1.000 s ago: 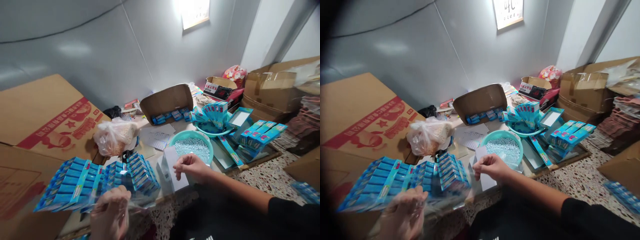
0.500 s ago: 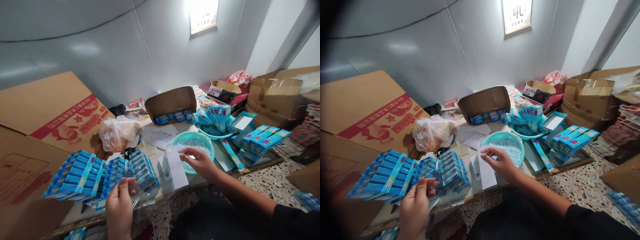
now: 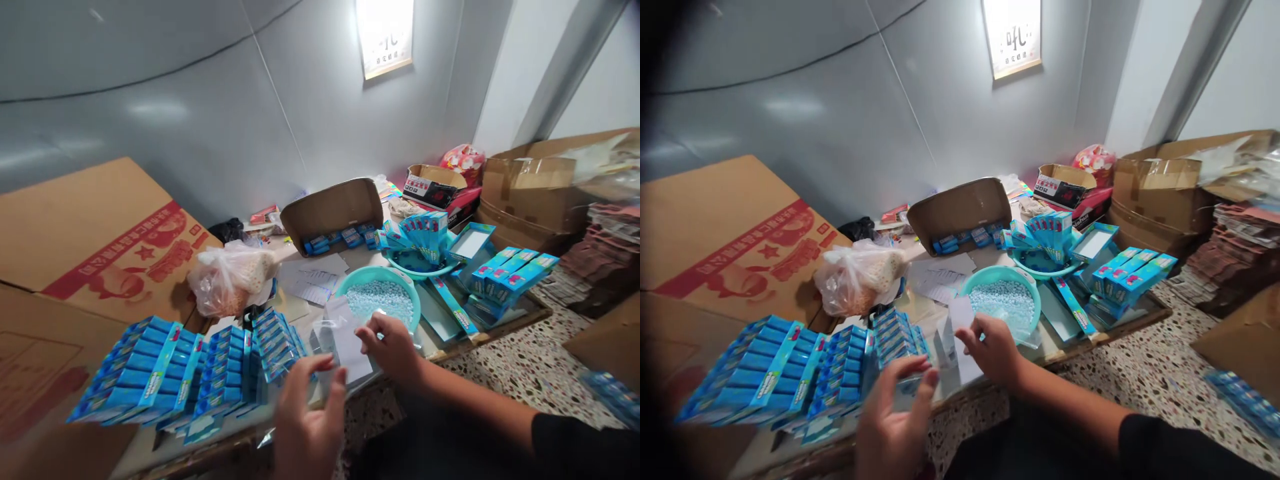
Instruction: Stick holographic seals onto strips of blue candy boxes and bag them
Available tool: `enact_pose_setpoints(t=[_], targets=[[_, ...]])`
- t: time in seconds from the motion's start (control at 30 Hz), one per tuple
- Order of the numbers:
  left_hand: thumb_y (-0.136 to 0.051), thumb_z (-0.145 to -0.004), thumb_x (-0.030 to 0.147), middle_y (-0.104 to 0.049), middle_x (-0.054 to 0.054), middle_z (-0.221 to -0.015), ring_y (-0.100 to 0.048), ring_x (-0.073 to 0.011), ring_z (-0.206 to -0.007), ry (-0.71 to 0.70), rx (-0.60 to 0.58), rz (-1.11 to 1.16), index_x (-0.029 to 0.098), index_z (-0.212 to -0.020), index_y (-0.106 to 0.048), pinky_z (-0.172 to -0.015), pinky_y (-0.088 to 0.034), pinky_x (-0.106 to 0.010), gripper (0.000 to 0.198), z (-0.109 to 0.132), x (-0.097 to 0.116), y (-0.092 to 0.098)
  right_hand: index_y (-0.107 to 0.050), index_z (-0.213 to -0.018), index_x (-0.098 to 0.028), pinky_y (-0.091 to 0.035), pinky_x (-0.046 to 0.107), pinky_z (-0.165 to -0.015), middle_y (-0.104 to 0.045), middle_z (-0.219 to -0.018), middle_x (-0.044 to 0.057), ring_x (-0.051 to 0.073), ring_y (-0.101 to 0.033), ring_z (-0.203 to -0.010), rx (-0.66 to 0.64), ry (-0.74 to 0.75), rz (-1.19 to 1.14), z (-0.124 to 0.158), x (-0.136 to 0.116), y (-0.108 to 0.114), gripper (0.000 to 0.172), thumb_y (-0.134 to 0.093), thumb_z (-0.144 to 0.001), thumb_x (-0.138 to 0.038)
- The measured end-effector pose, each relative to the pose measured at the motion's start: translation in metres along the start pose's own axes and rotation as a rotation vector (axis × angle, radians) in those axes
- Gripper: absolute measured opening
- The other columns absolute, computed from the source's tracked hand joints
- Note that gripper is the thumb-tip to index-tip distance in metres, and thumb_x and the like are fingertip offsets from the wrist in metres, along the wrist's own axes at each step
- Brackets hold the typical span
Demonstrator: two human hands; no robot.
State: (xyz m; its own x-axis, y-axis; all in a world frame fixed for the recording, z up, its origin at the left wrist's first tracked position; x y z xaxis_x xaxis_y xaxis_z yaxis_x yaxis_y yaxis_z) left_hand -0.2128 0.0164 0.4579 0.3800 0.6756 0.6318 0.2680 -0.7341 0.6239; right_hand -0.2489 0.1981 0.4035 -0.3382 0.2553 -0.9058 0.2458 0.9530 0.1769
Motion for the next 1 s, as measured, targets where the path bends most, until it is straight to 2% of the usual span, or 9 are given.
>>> enact_pose_setpoints(t=[0.1, 0.17, 0.27, 0.43, 0.57, 0.67, 0.8, 0.9, 1.0], targets=[[-0.065, -0.084, 0.049, -0.069, -0.008, -0.105, -0.065, -0.0219, -0.091, 0.208, -0.279, 0.230, 0.020, -0.116, -0.064, -0.079, -0.055, -0.035, 0.043, 0.004, 0.004, -0.038, -0.047, -0.056, -0.019, -0.033, 0.023, -0.050, -0.055, -0.051, 0.000, 0.010, -0.046, -0.048, -0.156, -0.007, -0.152, 0.005, 0.000, -0.012, 0.059, -0.047, -0.092, -0.065], [-0.064, -0.085, 0.049, -0.068, -0.008, -0.104, -0.065, -0.0205, -0.089, 0.256, -0.313, 0.342, 0.020, -0.118, -0.065, -0.076, -0.056, -0.032, 0.045, 0.003, -0.001, -0.053, -0.046, -0.056, -0.019, -0.031, 0.022, -0.048, -0.050, -0.051, -0.001, 0.010, -0.041, -0.048, -0.226, -0.055, -0.276, 0.007, 0.001, -0.015, 0.063, -0.045, -0.088, -0.073], [-0.063, -0.088, 0.041, -0.067, -0.004, -0.089, -0.065, -0.0162, -0.080, 0.131, -0.311, 0.423, 0.021, -0.108, -0.073, -0.072, -0.055, -0.026, 0.030, -0.001, -0.006, -0.060, -0.044, -0.056, -0.019, -0.029, 0.022, -0.044, -0.042, -0.047, -0.003, 0.008, -0.036, -0.044, -0.253, -0.250, -0.467, 0.009, 0.007, -0.015, 0.070, -0.042, -0.080, -0.085], [-0.064, -0.088, 0.026, -0.067, -0.002, -0.084, -0.065, -0.0126, -0.077, -0.111, -0.240, 0.400, 0.025, -0.100, -0.076, -0.071, -0.052, -0.021, 0.017, -0.006, -0.003, -0.058, -0.044, -0.053, -0.020, -0.026, 0.022, -0.040, -0.037, -0.042, -0.004, 0.008, -0.034, -0.038, -0.227, -0.364, -0.543, 0.008, 0.012, -0.010, 0.078, -0.033, -0.073, -0.094], [-0.063, -0.088, 0.034, -0.067, -0.004, -0.085, -0.066, -0.0158, -0.078, 0.055, -0.037, 0.394, 0.020, -0.089, -0.072, -0.069, -0.054, -0.024, 0.017, -0.008, -0.015, -0.057, -0.038, -0.049, -0.020, -0.027, 0.023, -0.043, -0.035, -0.043, -0.004, 0.008, -0.032, -0.041, -0.072, -0.288, -0.364, -0.002, 0.016, 0.010, 0.069, -0.043, -0.083, -0.081], [-0.060, -0.089, 0.041, -0.068, -0.005, -0.086, -0.067, -0.0182, -0.079, 0.154, 0.150, 0.344, 0.018, -0.089, -0.067, -0.068, -0.055, -0.028, 0.024, -0.012, -0.031, -0.055, -0.038, -0.053, -0.021, -0.029, 0.024, -0.047, -0.035, -0.049, -0.005, 0.009, -0.033, -0.046, 0.165, -0.165, 0.030, -0.009, 0.017, 0.034, 0.054, -0.063, -0.084, -0.057], [-0.059, -0.091, 0.031, -0.068, -0.007, -0.093, -0.066, -0.0192, -0.088, -0.140, 0.235, 0.103, 0.018, -0.092, -0.068, -0.075, -0.055, -0.031, 0.016, -0.020, -0.036, -0.055, -0.061, -0.090, -0.020, -0.047, 0.031, -0.071, -0.059, -0.088, 0.006, 0.020, -0.056, -0.079, 0.231, 0.164, 0.497, -0.004, -0.006, 0.041, 0.011, -0.066, -0.081, -0.018], [-0.057, -0.091, 0.016, -0.068, -0.007, -0.095, -0.066, -0.0162, -0.091, -0.381, 0.260, -0.022, 0.017, -0.098, -0.067, -0.083, -0.054, -0.029, 0.012, -0.025, -0.025, -0.056, -0.067, -0.103, -0.021, -0.047, 0.035, -0.082, -0.060, -0.101, 0.010, 0.024, -0.057, -0.095, 0.003, 0.268, 0.648, 0.004, -0.024, 0.031, 0.031, -0.057, -0.078, -0.004], [-0.057, -0.090, 0.008, -0.069, -0.007, -0.095, -0.068, -0.0132, -0.092, -0.627, 0.242, -0.024, 0.015, -0.100, -0.066, -0.083, -0.056, -0.024, 0.015, -0.026, -0.011, -0.056, -0.071, -0.102, -0.021, -0.047, 0.028, -0.070, -0.066, -0.098, 0.008, 0.019, -0.061, -0.081, -0.287, 0.101, 0.523, 0.008, -0.024, 0.031, 0.030, -0.058, -0.079, -0.007]])
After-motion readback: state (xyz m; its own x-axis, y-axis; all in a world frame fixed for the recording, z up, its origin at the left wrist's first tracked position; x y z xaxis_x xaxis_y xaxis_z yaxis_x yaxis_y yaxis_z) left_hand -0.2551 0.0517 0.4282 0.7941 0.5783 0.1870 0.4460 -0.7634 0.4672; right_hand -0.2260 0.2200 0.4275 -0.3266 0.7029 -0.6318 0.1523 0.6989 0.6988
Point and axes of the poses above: each hand's wrist, its own z-axis away from the middle knuckle, its own y-axis out of the back of the hand, x = y × z, the point moved 2 cm from there along -z, towards the middle knuckle
